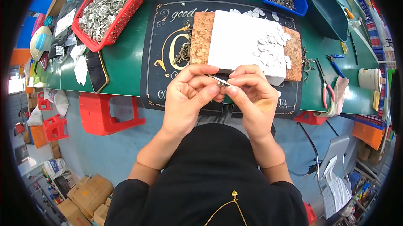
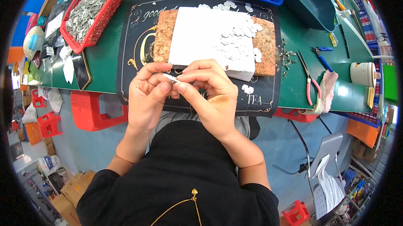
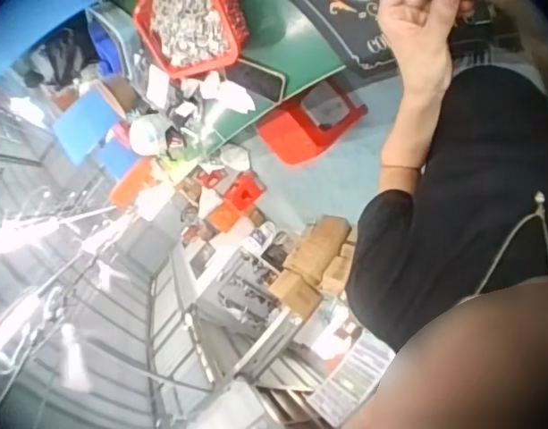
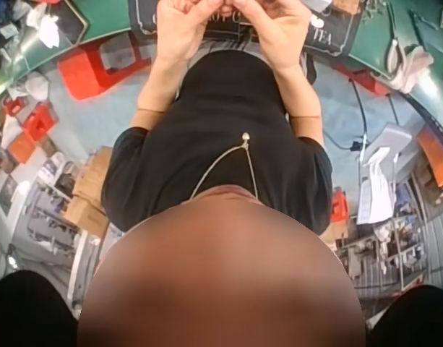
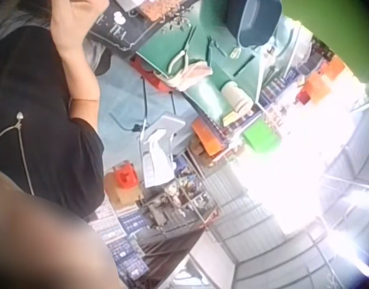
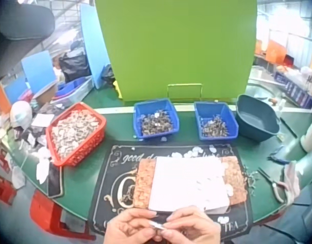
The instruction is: Assembling small black components onto a white rectangular base on a factory workbench.
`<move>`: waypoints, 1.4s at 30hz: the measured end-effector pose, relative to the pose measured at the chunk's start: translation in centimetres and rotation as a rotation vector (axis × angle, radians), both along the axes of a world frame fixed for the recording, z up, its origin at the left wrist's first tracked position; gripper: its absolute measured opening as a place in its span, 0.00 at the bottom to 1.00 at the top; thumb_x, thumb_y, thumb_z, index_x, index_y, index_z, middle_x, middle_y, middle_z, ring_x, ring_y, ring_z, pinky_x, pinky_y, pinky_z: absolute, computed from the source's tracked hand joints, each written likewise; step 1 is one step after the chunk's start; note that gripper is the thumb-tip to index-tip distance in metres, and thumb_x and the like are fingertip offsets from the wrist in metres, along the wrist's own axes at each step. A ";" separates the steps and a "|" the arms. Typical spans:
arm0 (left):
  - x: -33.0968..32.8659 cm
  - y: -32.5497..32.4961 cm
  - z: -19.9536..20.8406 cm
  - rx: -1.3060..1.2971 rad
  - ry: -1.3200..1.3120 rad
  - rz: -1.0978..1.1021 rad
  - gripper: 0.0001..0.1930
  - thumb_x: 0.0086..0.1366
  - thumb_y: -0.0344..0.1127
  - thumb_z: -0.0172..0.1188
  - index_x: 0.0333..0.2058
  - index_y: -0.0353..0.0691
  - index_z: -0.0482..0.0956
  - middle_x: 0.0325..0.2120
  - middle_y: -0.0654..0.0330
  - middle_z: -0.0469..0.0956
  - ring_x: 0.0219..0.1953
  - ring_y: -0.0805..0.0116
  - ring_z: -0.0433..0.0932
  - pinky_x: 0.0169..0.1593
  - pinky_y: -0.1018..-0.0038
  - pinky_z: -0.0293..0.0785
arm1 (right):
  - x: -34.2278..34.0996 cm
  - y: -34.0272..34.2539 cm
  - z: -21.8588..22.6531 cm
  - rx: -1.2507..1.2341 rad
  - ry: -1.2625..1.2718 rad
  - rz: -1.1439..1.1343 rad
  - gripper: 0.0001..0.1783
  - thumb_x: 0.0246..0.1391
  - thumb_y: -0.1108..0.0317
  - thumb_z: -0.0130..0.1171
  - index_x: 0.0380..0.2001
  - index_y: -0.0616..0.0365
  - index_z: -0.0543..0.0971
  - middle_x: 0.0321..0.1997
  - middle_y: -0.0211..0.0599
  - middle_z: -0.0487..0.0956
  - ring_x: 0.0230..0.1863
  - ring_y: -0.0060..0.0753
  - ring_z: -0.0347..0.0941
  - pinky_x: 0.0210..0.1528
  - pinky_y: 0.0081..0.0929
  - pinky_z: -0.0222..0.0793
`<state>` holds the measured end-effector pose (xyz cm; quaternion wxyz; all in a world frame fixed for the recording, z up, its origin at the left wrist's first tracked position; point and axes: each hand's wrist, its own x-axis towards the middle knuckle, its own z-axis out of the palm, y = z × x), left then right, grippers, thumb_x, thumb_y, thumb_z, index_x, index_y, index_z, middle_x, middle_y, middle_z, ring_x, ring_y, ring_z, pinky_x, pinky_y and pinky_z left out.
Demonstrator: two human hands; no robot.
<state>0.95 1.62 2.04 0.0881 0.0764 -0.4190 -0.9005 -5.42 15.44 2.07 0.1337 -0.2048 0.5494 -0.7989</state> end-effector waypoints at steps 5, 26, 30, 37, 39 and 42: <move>0.4 0.7 0.5 -0.272 0.002 0.140 0.17 0.61 0.22 0.59 0.48 0.29 0.67 0.33 0.53 0.80 0.37 0.70 0.80 0.43 0.77 0.77 | -0.3 0.5 0.4 0.081 -0.010 0.012 0.06 0.50 0.81 0.61 0.33 0.67 0.78 0.42 0.38 0.71 0.38 0.21 0.71 0.41 0.15 0.69; 0.3 1.3 0.5 -0.462 -0.019 0.229 0.18 0.59 0.20 0.60 0.47 0.30 0.68 0.33 0.56 0.79 0.38 0.74 0.78 0.44 0.79 0.74 | 0.0 0.8 -0.7 0.040 0.008 -0.028 0.05 0.50 0.79 0.63 0.32 0.66 0.79 0.40 0.37 0.73 0.37 0.21 0.73 0.39 0.16 0.72; 0.3 1.0 0.6 -0.506 -0.016 0.211 0.18 0.59 0.20 0.60 0.47 0.30 0.67 0.32 0.57 0.79 0.38 0.75 0.78 0.44 0.80 0.74 | 0.1 0.7 -0.6 0.148 0.112 -0.085 0.05 0.48 0.79 0.64 0.31 0.65 0.80 0.39 0.37 0.74 0.36 0.20 0.72 0.36 0.15 0.71; 0.1 1.0 -0.1 -0.487 -0.022 0.207 0.12 0.60 0.21 0.60 0.43 0.28 0.74 0.37 0.57 0.77 0.39 0.75 0.77 0.45 0.80 0.74 | 0.0 0.9 -0.9 0.175 0.193 -0.112 0.05 0.48 0.79 0.64 0.31 0.65 0.80 0.38 0.38 0.75 0.35 0.21 0.73 0.33 0.14 0.70; 0.2 1.2 -0.2 -0.437 0.060 0.192 0.10 0.60 0.21 0.61 0.41 0.28 0.76 0.39 0.56 0.76 0.39 0.74 0.77 0.45 0.79 0.74 | 0.1 0.9 -0.7 0.157 0.172 -0.122 0.05 0.48 0.80 0.64 0.31 0.66 0.80 0.38 0.39 0.76 0.35 0.22 0.74 0.33 0.14 0.70; 0.4 1.3 0.2 -0.476 0.036 0.175 0.11 0.59 0.21 0.61 0.41 0.28 0.76 0.38 0.56 0.76 0.39 0.72 0.77 0.45 0.79 0.74 | 0.1 1.1 -0.6 0.139 0.136 -0.115 0.05 0.48 0.80 0.64 0.31 0.66 0.80 0.38 0.41 0.78 0.35 0.23 0.75 0.32 0.15 0.70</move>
